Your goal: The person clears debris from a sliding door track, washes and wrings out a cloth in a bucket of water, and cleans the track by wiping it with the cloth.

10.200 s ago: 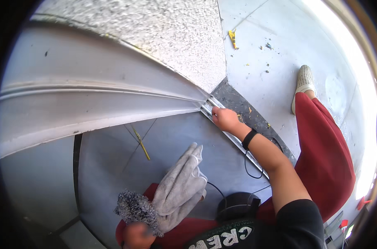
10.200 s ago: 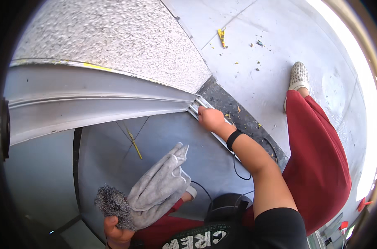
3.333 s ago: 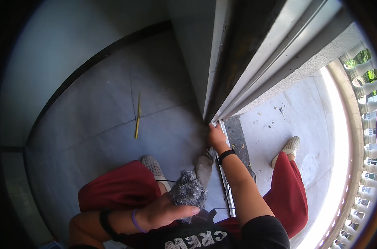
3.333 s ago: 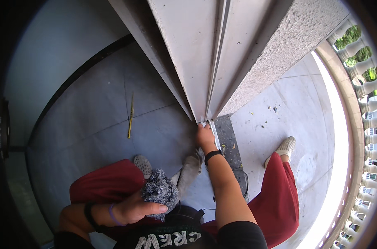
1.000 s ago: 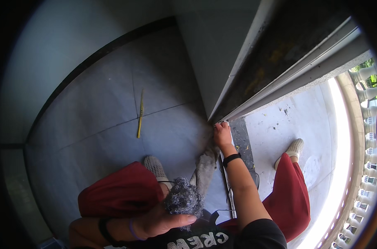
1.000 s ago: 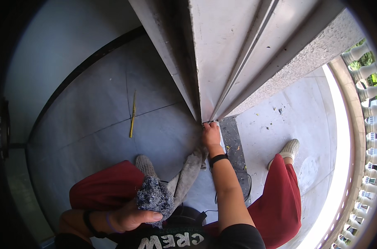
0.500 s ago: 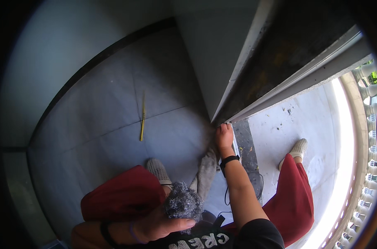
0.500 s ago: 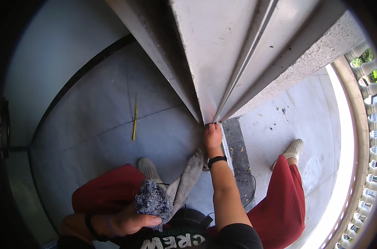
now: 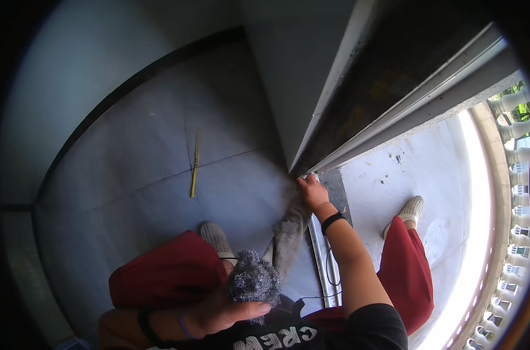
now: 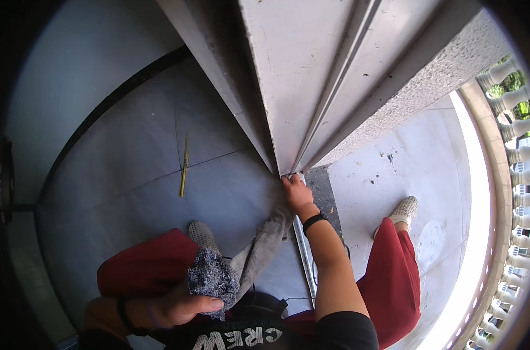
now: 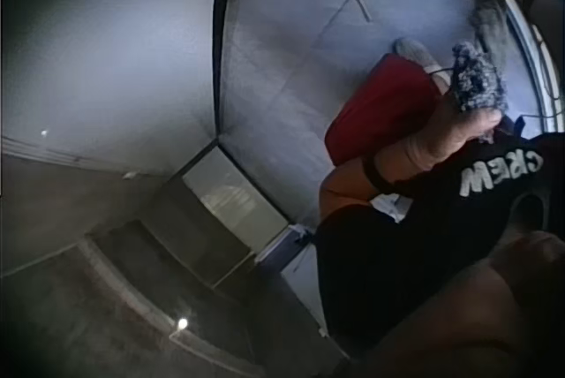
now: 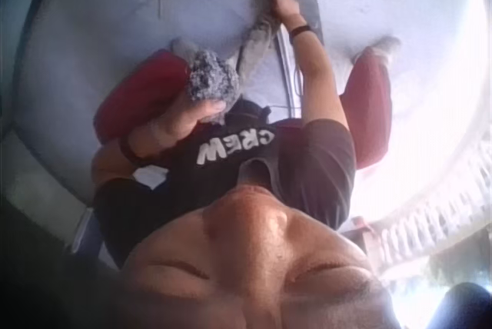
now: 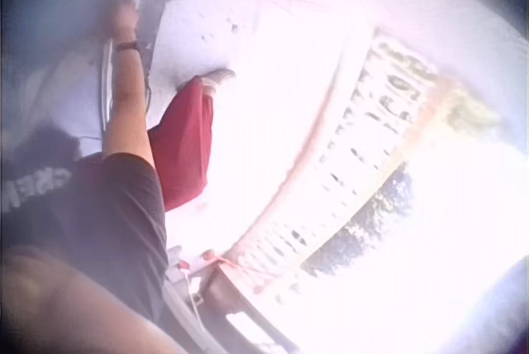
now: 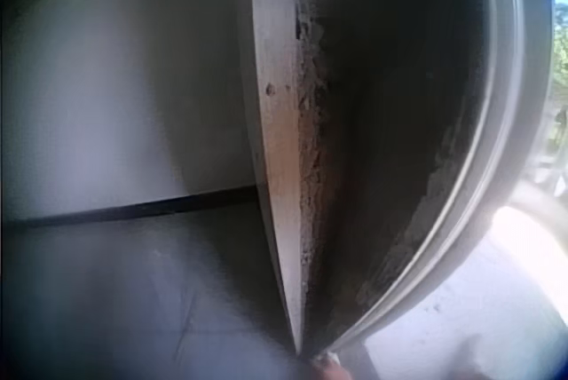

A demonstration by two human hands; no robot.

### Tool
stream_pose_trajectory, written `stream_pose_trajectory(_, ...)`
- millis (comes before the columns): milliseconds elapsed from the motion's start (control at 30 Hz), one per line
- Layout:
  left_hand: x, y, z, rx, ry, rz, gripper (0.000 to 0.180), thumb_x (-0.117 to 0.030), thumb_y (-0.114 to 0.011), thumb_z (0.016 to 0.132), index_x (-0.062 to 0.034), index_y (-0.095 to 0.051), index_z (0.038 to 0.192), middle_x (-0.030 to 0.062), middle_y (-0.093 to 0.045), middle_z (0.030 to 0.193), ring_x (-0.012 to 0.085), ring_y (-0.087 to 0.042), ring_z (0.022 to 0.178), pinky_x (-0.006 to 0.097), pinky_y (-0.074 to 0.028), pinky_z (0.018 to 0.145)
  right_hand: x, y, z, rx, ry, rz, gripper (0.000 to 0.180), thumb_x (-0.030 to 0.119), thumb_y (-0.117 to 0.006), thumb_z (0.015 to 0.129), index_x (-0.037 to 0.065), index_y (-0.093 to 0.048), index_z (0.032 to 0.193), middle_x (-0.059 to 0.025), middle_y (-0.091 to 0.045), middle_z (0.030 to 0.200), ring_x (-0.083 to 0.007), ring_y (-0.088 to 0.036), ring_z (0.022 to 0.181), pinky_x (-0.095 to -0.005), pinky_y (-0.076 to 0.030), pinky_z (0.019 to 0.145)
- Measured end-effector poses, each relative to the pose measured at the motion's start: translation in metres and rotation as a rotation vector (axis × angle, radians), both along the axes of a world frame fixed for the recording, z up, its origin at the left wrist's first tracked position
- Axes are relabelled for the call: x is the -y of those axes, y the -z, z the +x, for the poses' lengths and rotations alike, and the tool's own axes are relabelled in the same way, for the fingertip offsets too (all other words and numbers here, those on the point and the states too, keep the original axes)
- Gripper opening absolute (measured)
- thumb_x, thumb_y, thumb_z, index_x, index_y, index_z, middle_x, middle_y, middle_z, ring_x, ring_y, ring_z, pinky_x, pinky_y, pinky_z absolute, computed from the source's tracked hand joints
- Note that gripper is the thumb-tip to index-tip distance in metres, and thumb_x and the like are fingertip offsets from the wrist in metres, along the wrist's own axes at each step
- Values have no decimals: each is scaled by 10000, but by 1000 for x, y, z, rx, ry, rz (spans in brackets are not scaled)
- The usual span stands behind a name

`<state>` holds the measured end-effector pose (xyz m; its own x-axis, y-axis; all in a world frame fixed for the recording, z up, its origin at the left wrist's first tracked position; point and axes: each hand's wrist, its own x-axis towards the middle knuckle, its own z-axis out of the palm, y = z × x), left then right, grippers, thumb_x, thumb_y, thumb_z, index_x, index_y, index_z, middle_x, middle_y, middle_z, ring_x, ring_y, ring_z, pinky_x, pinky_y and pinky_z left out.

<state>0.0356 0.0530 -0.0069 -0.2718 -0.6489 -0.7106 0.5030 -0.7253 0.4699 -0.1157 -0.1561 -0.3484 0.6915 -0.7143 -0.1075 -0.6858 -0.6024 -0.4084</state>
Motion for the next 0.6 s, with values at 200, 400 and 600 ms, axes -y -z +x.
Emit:
stream_pose_trajectory(200, 1, 3, -7, 37, -5, -137, 335, -138, -592, 728, -50, -505, 1040, 21, -522, 917, 111, -492, 852, 267, -411, 763, -2, -1, 8, -72, 73, 137, 294, 146, -444, 820, 146, -532, 1101, -168, -488, 1018, -354, -583, 906, -437, -503, 723)
stream_pose_trajectory(400, -1, -3, -7, 34, -27, -154, 330, -128, -586, 726, -55, -509, 1038, 15, -518, 922, 107, -482, 868, 263, -398, 778, -24, -12, -14, -223, -49, 194, 244, 112, -450, 807, 86, -526, 1037, -169, -492, 1024, -340, -588, 895, -443, -511, 700)
stream_pose_trajectory(600, -7, -6, -7, 36, -63, -123, 435, -136, -616, 691, -67, -471, 1094, 16, -514, 949, 115, -490, 885, 275, -401, 805, -45, -20, -37, -297, -75, 198, 209, 129, -450, 816, 74, -524, 1003, -149, -500, 1009, -313, -590, 893, -431, -511, 705)
